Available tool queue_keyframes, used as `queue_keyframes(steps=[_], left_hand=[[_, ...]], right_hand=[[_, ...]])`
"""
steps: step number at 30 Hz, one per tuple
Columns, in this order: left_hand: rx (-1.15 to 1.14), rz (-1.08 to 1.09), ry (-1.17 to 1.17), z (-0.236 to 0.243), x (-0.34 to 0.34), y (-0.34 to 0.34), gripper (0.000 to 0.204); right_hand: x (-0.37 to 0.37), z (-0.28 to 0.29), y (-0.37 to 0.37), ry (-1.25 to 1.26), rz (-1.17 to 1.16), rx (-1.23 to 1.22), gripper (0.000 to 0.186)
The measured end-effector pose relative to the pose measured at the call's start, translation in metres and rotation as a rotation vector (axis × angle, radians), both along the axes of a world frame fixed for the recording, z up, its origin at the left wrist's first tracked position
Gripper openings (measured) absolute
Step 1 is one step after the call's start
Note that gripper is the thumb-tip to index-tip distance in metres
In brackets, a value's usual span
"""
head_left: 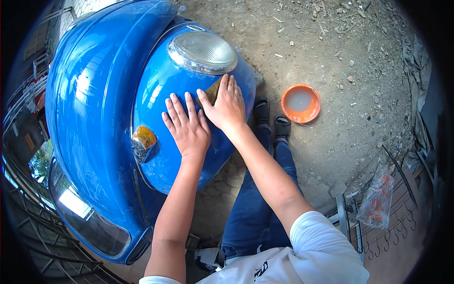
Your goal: Sanding the hood and front panels of a blue vintage car using sandpaper and water.
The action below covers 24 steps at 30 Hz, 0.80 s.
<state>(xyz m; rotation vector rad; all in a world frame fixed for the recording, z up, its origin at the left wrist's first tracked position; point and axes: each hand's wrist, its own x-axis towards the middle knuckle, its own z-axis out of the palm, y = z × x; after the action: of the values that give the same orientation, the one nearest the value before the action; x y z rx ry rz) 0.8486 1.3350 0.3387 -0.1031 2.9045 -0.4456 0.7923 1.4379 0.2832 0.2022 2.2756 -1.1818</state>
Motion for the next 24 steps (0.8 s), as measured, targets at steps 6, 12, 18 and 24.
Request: queue_keyframes(steps=[6, 12, 18, 24], left_hand=[[0.017, 0.009, 0.001, 0.0, 0.002, -0.001, 0.059], [0.042, -0.002, 0.016, 0.001, -0.002, 0.003, 0.059], [0.03, -0.001, 0.019, -0.001, 0.002, -0.003, 0.059], [0.023, -0.015, 0.024, 0.001, -0.002, 0.002, 0.059]], right_hand=[[0.037, -0.011, -0.005, 0.224, -0.157, -0.055, 0.098], [0.006, -0.037, -0.014, 0.081, -0.252, -0.153, 0.095], [0.021, -0.04, -0.02, 0.13, -0.373, -0.07, 0.096], [-0.027, -0.067, -0.015, -0.088, -0.425, -0.124, 0.111]])
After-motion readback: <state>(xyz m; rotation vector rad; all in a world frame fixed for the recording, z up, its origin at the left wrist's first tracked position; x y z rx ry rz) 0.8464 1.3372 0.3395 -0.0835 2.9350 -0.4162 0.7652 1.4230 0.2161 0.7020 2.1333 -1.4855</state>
